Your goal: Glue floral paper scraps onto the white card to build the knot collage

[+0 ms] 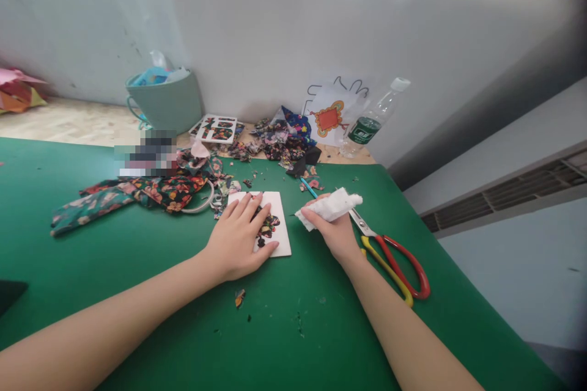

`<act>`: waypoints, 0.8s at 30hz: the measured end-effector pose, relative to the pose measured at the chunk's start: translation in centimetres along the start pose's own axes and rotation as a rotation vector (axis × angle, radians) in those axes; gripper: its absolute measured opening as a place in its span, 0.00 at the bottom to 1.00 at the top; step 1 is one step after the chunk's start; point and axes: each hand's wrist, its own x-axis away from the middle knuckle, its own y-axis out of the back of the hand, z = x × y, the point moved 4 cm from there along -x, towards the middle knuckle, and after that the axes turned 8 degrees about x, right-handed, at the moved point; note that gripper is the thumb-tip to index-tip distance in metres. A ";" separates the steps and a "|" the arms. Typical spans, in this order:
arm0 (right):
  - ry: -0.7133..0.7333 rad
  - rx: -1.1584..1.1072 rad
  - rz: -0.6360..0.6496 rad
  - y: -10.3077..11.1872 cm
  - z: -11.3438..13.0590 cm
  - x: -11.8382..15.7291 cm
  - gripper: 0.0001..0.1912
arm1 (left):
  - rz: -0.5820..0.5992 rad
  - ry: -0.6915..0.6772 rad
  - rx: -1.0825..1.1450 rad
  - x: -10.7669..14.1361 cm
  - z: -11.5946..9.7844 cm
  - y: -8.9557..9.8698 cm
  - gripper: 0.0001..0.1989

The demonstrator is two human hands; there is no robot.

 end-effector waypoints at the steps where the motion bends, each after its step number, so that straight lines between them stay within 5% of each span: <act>1: -0.010 -0.013 0.008 -0.1 0.0 0.1 0.14 | -0.002 0.005 -0.009 0.0 0.0 0.0 0.34; 24: -0.069 0.087 0.136 -1.0 -0.3 0.6 0.13 | 0.025 0.039 -0.065 -0.1 0.1 -0.3 0.35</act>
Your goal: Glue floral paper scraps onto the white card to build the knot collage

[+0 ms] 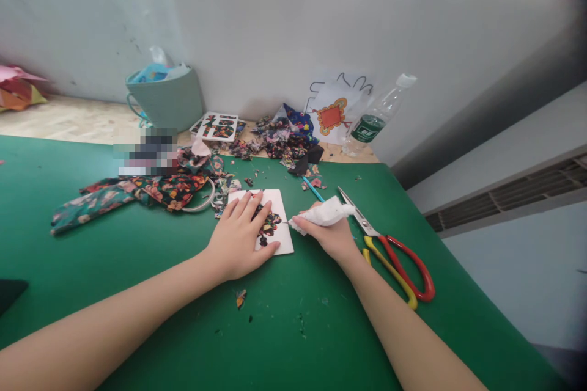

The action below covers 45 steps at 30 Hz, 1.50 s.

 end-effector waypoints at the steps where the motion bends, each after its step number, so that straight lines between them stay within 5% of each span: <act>1: 0.000 0.000 0.001 0.0 0.0 0.0 0.13 | -0.001 0.001 -0.002 0.0 0.0 0.0 0.35; 45: 0.022 0.136 0.097 0.5 0.6 0.5 0.13 | -0.008 -0.014 -0.001 0.0 -0.1 0.1 0.35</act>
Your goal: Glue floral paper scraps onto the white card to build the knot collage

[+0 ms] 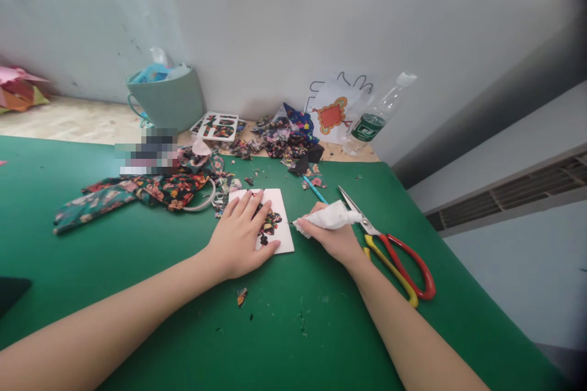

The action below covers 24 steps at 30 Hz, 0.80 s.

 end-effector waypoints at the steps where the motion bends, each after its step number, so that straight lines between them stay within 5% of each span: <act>1: -0.002 -0.001 -0.003 0.0 0.0 0.0 0.13 | 0.003 0.001 0.000 0.0 0.0 0.0 0.35; 14: -0.005 -0.109 -0.142 1.1 0.5 0.2 0.09 | -0.014 0.018 0.008 -0.1 0.1 0.3 0.34; 24: -0.011 -0.048 -0.050 -0.4 0.7 0.5 0.11 | -0.050 0.093 -0.032 -0.3 0.2 0.6 0.33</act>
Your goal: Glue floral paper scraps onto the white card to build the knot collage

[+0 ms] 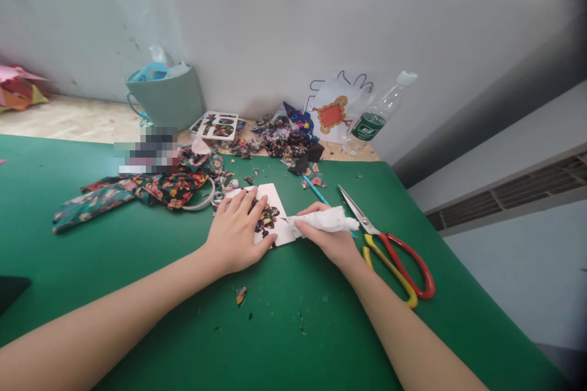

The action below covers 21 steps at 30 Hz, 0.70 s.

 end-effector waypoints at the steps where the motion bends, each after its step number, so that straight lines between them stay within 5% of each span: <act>1: -0.003 0.009 0.000 -0.1 -0.1 0.0 0.11 | -0.006 0.019 0.003 0.0 0.0 0.1 0.32; 21: 0.014 0.075 -0.009 -0.2 0.1 -0.1 0.11 | -0.019 0.022 0.043 0.0 0.1 0.2 0.30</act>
